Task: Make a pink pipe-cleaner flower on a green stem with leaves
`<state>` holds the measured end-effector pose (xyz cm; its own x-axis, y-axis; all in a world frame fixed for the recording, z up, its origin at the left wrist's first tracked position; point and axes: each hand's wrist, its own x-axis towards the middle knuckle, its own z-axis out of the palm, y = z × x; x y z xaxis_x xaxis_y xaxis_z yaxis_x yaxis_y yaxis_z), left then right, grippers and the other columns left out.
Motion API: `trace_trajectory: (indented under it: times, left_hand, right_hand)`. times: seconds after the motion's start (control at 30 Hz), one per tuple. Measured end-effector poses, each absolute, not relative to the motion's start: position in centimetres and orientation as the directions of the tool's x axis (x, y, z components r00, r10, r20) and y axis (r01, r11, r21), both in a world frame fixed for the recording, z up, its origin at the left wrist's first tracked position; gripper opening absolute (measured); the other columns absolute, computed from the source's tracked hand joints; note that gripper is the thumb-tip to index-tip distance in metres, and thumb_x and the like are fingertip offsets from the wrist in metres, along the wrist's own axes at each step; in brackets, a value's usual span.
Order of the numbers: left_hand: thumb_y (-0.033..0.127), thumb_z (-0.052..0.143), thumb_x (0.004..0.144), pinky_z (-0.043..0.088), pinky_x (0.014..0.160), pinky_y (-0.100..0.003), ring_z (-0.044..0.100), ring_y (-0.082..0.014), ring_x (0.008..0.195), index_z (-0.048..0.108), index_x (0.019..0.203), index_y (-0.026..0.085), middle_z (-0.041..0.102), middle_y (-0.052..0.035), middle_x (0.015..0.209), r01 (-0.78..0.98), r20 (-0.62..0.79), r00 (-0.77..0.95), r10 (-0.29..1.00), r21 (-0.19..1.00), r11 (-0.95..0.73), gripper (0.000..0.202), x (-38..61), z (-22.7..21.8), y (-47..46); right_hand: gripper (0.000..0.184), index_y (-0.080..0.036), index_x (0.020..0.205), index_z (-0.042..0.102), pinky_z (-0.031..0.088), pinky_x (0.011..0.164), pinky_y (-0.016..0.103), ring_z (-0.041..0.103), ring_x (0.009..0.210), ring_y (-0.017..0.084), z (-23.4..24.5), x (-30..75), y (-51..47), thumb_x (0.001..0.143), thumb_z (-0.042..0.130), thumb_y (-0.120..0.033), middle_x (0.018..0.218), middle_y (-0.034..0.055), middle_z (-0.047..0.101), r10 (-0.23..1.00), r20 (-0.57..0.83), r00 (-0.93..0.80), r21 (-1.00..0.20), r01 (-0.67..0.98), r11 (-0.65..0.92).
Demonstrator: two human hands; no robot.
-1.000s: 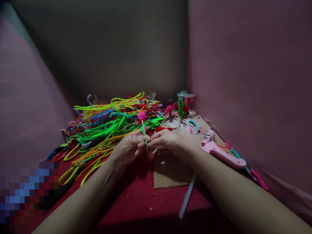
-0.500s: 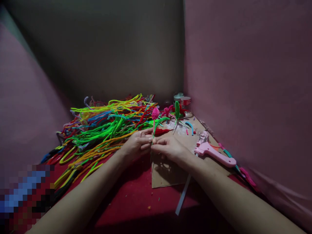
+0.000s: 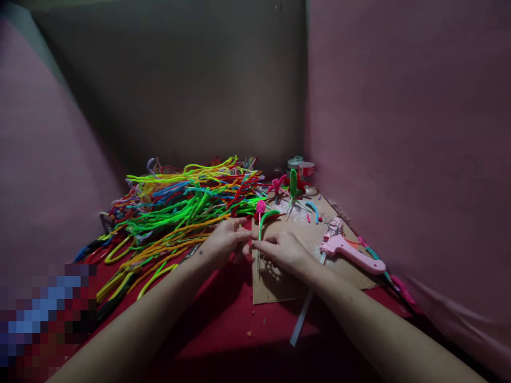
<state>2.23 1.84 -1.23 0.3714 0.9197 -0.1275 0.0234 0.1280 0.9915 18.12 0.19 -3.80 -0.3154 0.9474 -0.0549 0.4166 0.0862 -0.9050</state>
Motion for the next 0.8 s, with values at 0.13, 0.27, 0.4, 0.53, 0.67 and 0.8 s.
trace_trajectory:
  times: [0.13,0.27,0.4,0.53,0.67,0.8]
  left_hand:
    - [0.029,0.055,0.077,0.037,0.042,-0.020,0.052,-0.0091,0.041,0.061,0.102,0.016,0.066,-0.0021,0.070,0.548,0.117,0.228,0.967,0.805,-0.227,0.029,-2.1,2.9,-2.3]
    - [0.035,0.046,0.082,0.043,0.066,-0.026,0.061,-0.0184,0.072,0.063,0.095,0.020,0.067,-0.0052,0.082,0.930,0.142,0.125,0.982,0.328,-0.166,0.026,-7.3,2.4,-5.9]
    - [0.031,0.039,0.085,0.041,0.071,-0.032,0.060,-0.0250,0.089,0.059,0.097,0.017,0.064,-0.0125,0.096,0.998,0.030,0.044,0.999,-0.042,-0.042,0.027,-9.8,-1.2,-6.7]
    - [0.025,0.030,0.087,0.040,0.068,-0.033,0.060,-0.0254,0.085,0.055,0.098,0.016,0.063,-0.0149,0.097,0.996,-0.020,0.038,0.999,-0.083,-0.040,0.029,-10.2,-2.1,-6.6]
    - [0.028,0.035,0.084,0.040,0.064,-0.032,0.062,-0.0262,0.079,0.054,0.103,0.017,0.065,-0.0129,0.092,1.000,-0.167,-0.001,0.986,-0.015,-0.002,0.029,-10.8,-0.8,-7.9]
    - [0.032,0.041,0.081,0.042,0.071,-0.031,0.061,-0.0246,0.088,0.049,0.117,0.020,0.064,-0.0090,0.099,0.986,-0.149,0.021,0.989,0.166,0.004,0.039,-11.8,-0.5,-10.0]
  right_hand:
    - [0.031,-0.015,0.064,0.057,0.033,0.044,0.021,0.045,0.047,0.009,-4.8,18.5,0.6,0.078,0.050,-0.042,0.058,0.0015,0.054,0.943,-0.099,-0.317,-0.935,0.355,0.021]
    - [0.038,-0.015,0.063,0.057,0.034,0.042,0.021,0.046,0.045,0.009,-5.2,18.7,0.7,0.078,0.050,-0.050,0.059,0.0023,0.056,0.944,-0.087,-0.319,-0.949,0.316,0.019]
    - [0.041,-0.014,0.065,0.058,0.029,0.039,0.019,0.044,0.043,0.006,-4.9,18.6,0.6,0.078,0.049,-0.051,0.061,0.0026,0.057,0.935,-0.113,-0.335,-0.956,0.293,-0.010]
    - [0.040,-0.013,0.066,0.057,0.027,0.036,0.017,0.043,0.043,0.005,-4.0,18.5,0.1,0.078,0.049,-0.051,0.062,0.0023,0.056,0.941,-0.151,-0.303,-0.961,0.267,-0.068]
    - [0.038,-0.014,0.068,0.057,0.028,0.034,0.017,0.043,0.041,0.005,-3.6,18.4,-0.3,0.076,0.052,-0.051,0.060,0.0012,0.056,0.943,-0.152,-0.294,-0.972,0.219,-0.088]
    - [0.038,-0.013,0.069,0.057,0.027,0.032,0.015,0.041,0.040,0.004,-3.9,18.5,-0.2,0.077,0.052,-0.050,0.062,0.0024,0.057,0.949,-0.135,-0.284,-0.969,0.240,-0.066]
